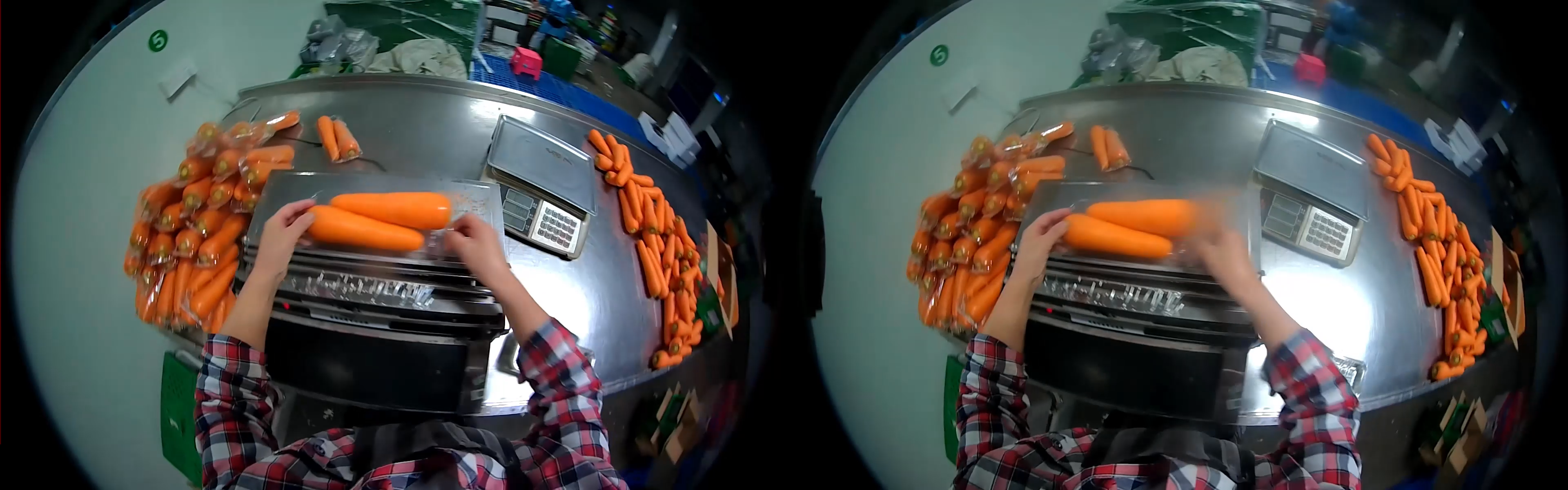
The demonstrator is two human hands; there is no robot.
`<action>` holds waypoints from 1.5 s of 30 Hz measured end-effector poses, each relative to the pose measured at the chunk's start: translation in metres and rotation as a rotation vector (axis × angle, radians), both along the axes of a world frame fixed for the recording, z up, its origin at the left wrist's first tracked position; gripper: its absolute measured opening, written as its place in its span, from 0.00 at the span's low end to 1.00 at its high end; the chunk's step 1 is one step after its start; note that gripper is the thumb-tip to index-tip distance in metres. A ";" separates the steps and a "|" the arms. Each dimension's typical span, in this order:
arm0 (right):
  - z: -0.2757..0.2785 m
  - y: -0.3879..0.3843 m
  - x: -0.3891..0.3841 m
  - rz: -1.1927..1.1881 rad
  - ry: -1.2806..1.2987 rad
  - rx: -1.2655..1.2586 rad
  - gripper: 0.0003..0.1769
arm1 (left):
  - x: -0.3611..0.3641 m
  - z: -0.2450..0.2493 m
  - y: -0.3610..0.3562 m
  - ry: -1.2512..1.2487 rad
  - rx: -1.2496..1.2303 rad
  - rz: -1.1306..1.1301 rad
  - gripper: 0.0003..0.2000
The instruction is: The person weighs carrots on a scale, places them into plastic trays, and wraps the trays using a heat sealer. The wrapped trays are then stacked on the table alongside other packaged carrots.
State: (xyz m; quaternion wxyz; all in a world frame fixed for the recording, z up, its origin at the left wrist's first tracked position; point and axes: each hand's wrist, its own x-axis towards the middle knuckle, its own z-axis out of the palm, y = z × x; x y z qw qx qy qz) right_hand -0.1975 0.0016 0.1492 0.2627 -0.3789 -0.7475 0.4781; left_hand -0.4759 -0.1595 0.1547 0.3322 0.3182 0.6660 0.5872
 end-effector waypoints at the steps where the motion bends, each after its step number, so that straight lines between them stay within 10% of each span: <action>1: -0.015 -0.005 -0.023 0.008 -0.104 0.173 0.08 | -0.025 -0.012 -0.007 0.057 0.012 -0.014 0.16; 6: -0.006 -0.028 -0.039 0.036 -0.308 0.244 0.11 | -0.064 -0.026 -0.031 0.218 0.035 -0.063 0.16; 12: -0.016 -0.087 0.030 -0.231 -0.525 0.784 0.11 | -0.076 -0.045 -0.108 1.244 -0.112 -0.004 0.06; 25: -0.038 -0.103 -0.013 -0.296 -0.416 0.757 0.07 | -0.056 -0.028 -0.098 1.499 -0.570 0.079 0.15; 30: -0.025 -0.093 -0.007 -0.104 -0.521 0.736 0.10 | -0.103 -0.061 -0.097 1.070 -0.245 -0.200 0.11; 32: -0.022 -0.082 -0.005 -0.017 -0.502 0.350 0.13 | -0.108 -0.038 -0.098 0.340 -0.301 -0.157 0.10; 36: 0.026 -0.078 0.017 0.015 0.417 -0.755 0.12 | -0.107 0.017 -0.099 -1.116 0.056 -0.286 0.10; 42: 0.087 -0.019 -0.045 -0.229 1.251 -0.565 0.14 | -0.125 0.078 -0.025 -0.959 0.706 -0.371 0.09; 45: 0.023 0.023 -0.080 -0.293 0.535 0.034 0.08 | -0.121 0.022 0.041 -0.468 0.483 -0.055 0.08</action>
